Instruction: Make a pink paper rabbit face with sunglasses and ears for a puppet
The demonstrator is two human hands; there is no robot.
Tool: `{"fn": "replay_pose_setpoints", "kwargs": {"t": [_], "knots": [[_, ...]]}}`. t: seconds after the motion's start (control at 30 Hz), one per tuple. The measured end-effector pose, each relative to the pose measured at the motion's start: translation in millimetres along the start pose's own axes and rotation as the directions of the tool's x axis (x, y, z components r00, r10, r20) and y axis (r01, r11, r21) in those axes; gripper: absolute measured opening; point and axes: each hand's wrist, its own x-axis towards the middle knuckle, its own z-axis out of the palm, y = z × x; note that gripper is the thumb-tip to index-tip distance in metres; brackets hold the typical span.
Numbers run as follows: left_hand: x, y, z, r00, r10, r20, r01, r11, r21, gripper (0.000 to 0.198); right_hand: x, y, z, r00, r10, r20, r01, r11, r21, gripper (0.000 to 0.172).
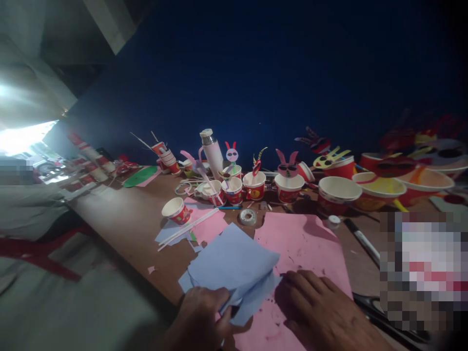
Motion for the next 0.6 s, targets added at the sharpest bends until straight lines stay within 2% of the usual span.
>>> {"fn": "replay_pose_setpoints", "kwargs": {"t": [0.17, 0.3, 0.43, 0.6], "knots": [[-4, -2, -3.6, 0.996, -0.008, 0.087, 0.01, 1.0, -0.023, 0.019, -3, 2, 2, 1.0, -0.009, 0.017, 0.009, 1.0, 0.013, 0.037], [3, -5, -3.0, 0.998, -0.04, 0.056, 0.042, 0.999, -0.02, 0.02, -5, 8, 7, 0.996, -0.065, 0.06, 0.066, 0.998, -0.016, 0.037], [13, -3, -5.8, 0.995, -0.06, 0.074, 0.065, 0.996, -0.066, 0.022, -3, 14, 8, 0.99, -0.135, 0.046, 0.138, 0.988, -0.074, 0.037], [17, 2, -7.0, 0.995, -0.06, 0.077, 0.073, 0.981, -0.18, 0.022, -3, 14, 13, 0.989, -0.144, 0.015, 0.145, 0.981, -0.128, 0.031]]}}
